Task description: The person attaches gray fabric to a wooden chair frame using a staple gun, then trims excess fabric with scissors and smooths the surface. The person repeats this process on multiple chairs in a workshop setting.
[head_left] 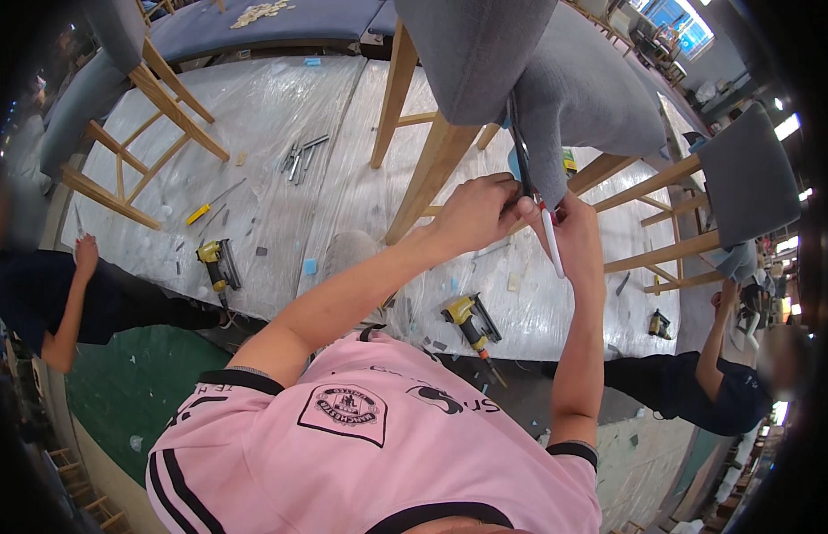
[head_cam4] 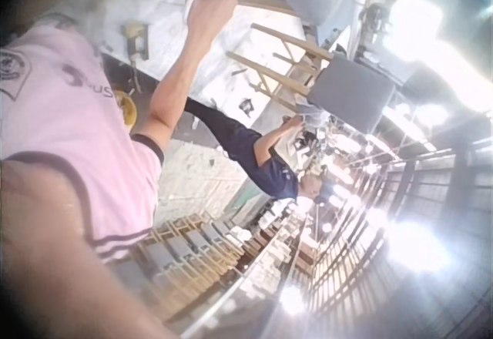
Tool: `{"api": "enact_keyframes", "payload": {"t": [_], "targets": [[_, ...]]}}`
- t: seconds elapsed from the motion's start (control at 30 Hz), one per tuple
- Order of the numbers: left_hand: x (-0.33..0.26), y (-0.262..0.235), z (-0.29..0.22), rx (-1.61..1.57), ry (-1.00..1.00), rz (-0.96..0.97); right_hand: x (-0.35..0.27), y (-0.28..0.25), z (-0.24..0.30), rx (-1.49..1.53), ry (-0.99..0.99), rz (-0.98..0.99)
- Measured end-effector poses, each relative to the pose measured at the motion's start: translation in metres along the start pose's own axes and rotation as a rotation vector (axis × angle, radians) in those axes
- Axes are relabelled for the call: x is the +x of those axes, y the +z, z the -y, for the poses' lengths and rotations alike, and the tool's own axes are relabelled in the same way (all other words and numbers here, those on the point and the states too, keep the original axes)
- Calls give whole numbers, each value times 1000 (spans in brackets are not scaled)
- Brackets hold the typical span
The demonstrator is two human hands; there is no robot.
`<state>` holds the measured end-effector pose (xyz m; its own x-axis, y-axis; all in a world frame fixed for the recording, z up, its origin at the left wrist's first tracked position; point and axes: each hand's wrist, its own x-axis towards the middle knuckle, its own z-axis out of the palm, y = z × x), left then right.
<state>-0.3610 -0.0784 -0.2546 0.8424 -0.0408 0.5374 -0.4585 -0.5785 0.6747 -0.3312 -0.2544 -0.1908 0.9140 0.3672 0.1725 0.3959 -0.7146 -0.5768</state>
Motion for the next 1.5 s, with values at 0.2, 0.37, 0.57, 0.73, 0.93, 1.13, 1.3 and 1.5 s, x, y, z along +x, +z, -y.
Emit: {"api": "enact_keyframes", "payload": {"t": [0.2,0.37,0.57,0.73,0.93,1.13,1.3,1.5], "targets": [[-2,-8,-6,-36,-57,106,1,9,0,227,35,32],[-5,-5,-5,-53,-4,82,0,3,7,266,27,57],[-10,1,10,-136,113,-20,18,-3,19,189,-51,83],[-74,50,48,-72,-2,551,-11,44,-35,210,62,159],[-123,62,66,-32,-82,910,-112,147,-94,615,385,130],[-169,101,65,-158,-39,1159,-225,195,-167,758,580,6],[-179,75,79,-287,-226,1040,-317,193,-211,324,704,-241],[-196,41,121,-184,-303,1108,-472,206,-299,-190,1115,-472]]}}
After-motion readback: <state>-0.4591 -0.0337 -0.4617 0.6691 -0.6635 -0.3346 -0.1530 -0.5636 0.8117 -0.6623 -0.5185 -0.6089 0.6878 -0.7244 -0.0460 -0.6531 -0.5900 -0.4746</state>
